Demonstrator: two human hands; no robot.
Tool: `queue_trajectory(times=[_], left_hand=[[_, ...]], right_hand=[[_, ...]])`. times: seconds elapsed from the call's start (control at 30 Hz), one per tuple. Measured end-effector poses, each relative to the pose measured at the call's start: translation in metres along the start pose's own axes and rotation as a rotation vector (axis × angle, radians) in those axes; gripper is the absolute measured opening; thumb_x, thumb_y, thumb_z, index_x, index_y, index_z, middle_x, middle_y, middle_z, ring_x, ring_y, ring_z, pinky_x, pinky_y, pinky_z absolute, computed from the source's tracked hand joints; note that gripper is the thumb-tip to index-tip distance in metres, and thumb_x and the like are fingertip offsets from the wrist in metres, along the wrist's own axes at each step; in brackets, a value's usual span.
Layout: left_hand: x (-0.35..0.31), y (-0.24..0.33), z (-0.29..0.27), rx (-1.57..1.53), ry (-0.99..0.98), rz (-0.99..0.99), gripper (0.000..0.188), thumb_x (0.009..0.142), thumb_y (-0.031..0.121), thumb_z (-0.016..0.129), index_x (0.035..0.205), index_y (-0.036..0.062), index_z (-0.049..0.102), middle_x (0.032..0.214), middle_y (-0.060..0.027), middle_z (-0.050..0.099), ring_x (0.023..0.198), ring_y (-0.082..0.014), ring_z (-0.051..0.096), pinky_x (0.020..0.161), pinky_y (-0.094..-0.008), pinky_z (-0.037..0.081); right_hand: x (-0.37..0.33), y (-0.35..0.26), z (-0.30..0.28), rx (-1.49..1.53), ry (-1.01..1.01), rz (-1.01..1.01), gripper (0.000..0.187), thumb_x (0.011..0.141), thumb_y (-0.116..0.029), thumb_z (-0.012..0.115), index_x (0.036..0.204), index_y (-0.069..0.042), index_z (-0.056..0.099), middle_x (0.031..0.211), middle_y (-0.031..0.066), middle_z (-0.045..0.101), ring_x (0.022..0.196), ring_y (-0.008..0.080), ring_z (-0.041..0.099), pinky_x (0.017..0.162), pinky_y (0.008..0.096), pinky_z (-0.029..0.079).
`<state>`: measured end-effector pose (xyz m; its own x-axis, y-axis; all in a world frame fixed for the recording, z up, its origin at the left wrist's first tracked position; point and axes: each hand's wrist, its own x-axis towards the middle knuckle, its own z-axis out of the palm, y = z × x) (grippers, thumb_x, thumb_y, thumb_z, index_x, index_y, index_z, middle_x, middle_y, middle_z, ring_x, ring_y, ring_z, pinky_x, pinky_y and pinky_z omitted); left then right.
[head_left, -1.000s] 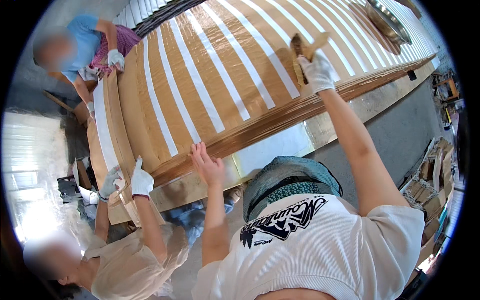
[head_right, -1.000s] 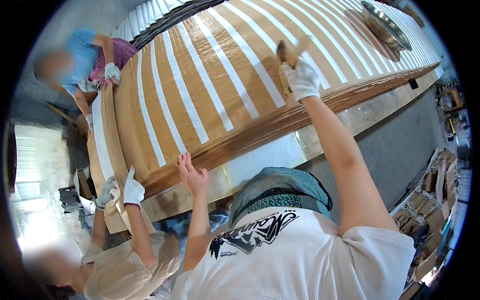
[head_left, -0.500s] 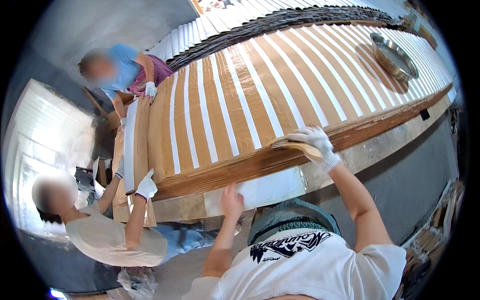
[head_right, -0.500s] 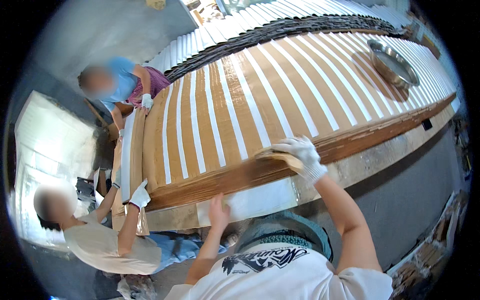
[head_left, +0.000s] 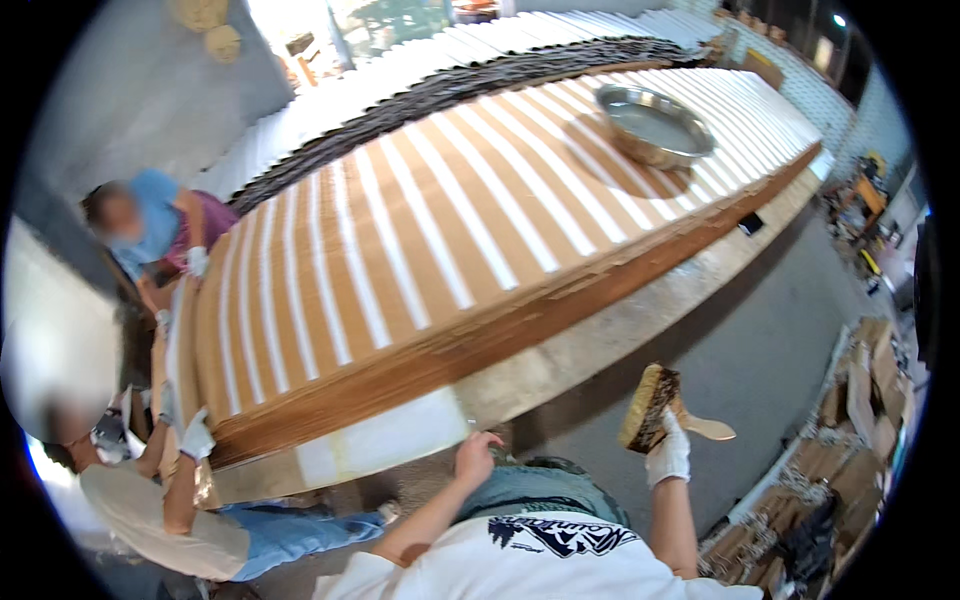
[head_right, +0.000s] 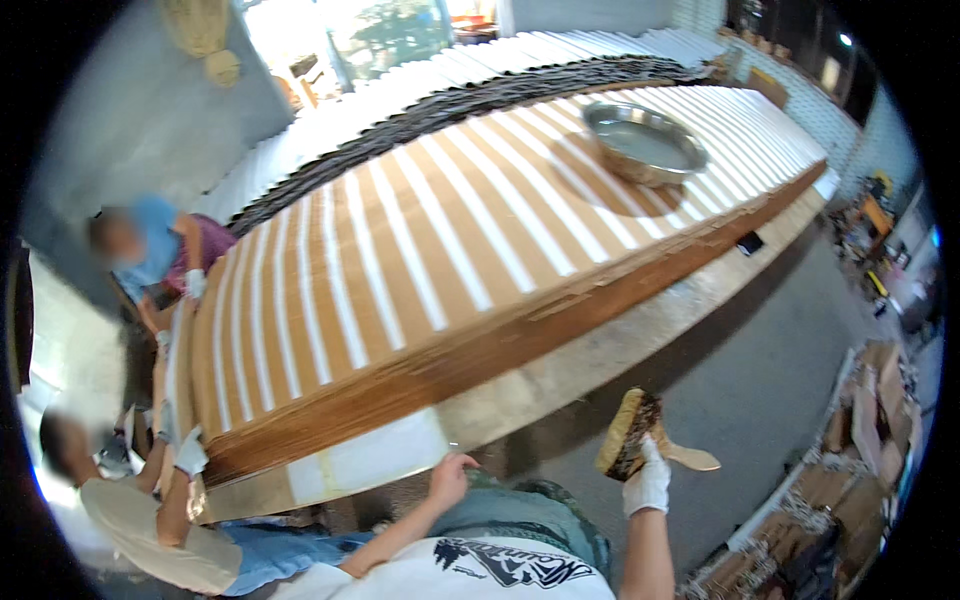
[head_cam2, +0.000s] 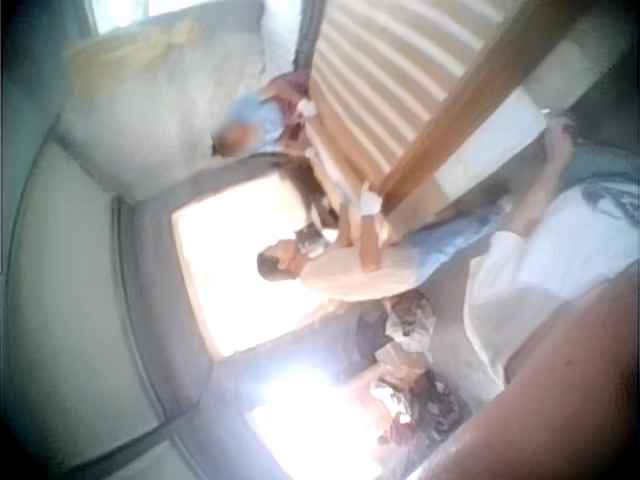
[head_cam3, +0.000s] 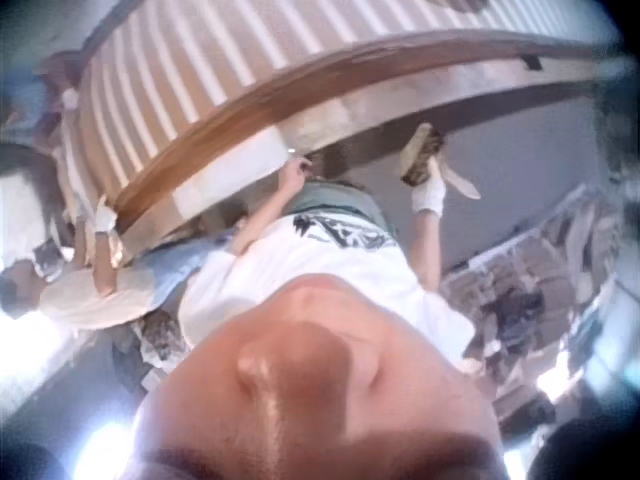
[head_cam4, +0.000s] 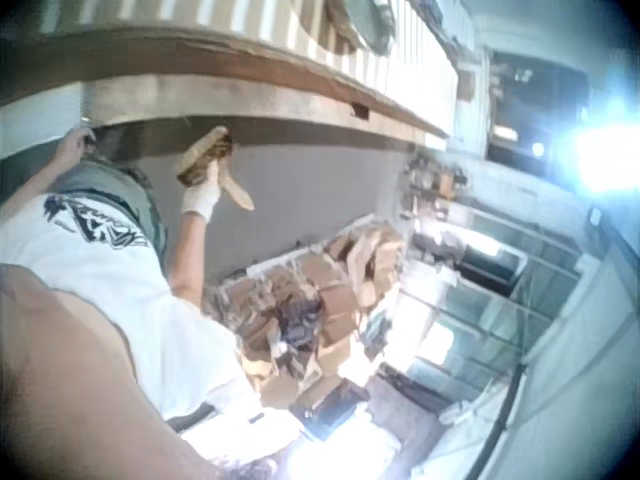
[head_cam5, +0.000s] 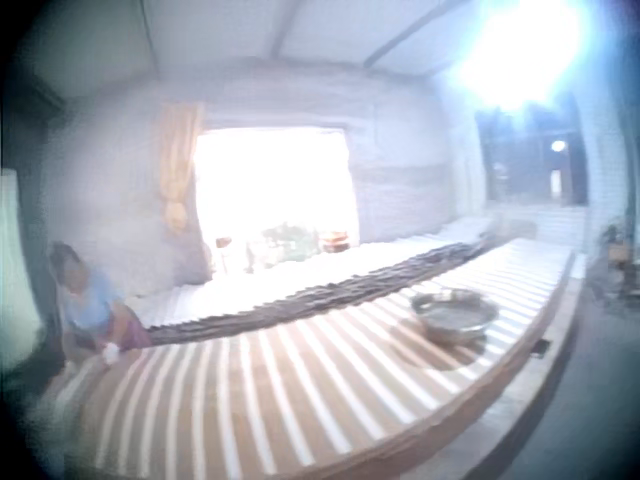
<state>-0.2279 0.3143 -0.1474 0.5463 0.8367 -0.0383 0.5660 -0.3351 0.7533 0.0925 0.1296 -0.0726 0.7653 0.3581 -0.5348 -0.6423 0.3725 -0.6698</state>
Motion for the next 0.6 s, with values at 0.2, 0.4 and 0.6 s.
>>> queue_trajectory(times=[0.2,0.4,0.6], left_hand=[[0.073,0.077,0.055,-0.068,-0.38,0.167,0.02,0.08,-0.005,0.05,0.08,0.0083,0.064,0.084,-0.016,0.064,0.086,-0.0373,0.063,0.076,-0.0447,0.05],[0.155,0.161,0.124,-0.181,-0.465,0.296,0.016,0.081,-0.008,0.048,0.083,0.0052,0.057,0.074,-0.0153,0.059,0.073,-0.03,0.059,0.067,-0.0381,0.047],[0.217,0.218,0.217,-0.236,-0.554,0.252,0.012,0.08,-0.005,0.047,0.081,0.0067,0.047,0.072,-0.0193,0.054,0.07,-0.038,0.055,0.063,-0.0448,0.043]], right_hand=[[-0.004,-0.06,-0.068,0.203,0.261,-0.155,0.029,0.097,-0.009,0.064,0.125,-0.006,0.06,0.118,0.0071,0.069,0.108,0.0233,0.067,0.095,0.0404,0.056],[0.032,-0.09,-0.131,0.391,0.458,-0.252,0.019,0.1,-0.013,0.06,0.117,-0.006,0.063,0.115,0.0064,0.068,0.107,0.0216,0.066,0.098,0.0379,0.055],[0.109,-0.18,-0.101,0.319,0.417,-0.285,0.028,0.101,-0.021,0.061,0.123,-0.004,0.058,0.126,0.0088,0.064,0.116,0.0262,0.063,0.105,0.0473,0.051]])
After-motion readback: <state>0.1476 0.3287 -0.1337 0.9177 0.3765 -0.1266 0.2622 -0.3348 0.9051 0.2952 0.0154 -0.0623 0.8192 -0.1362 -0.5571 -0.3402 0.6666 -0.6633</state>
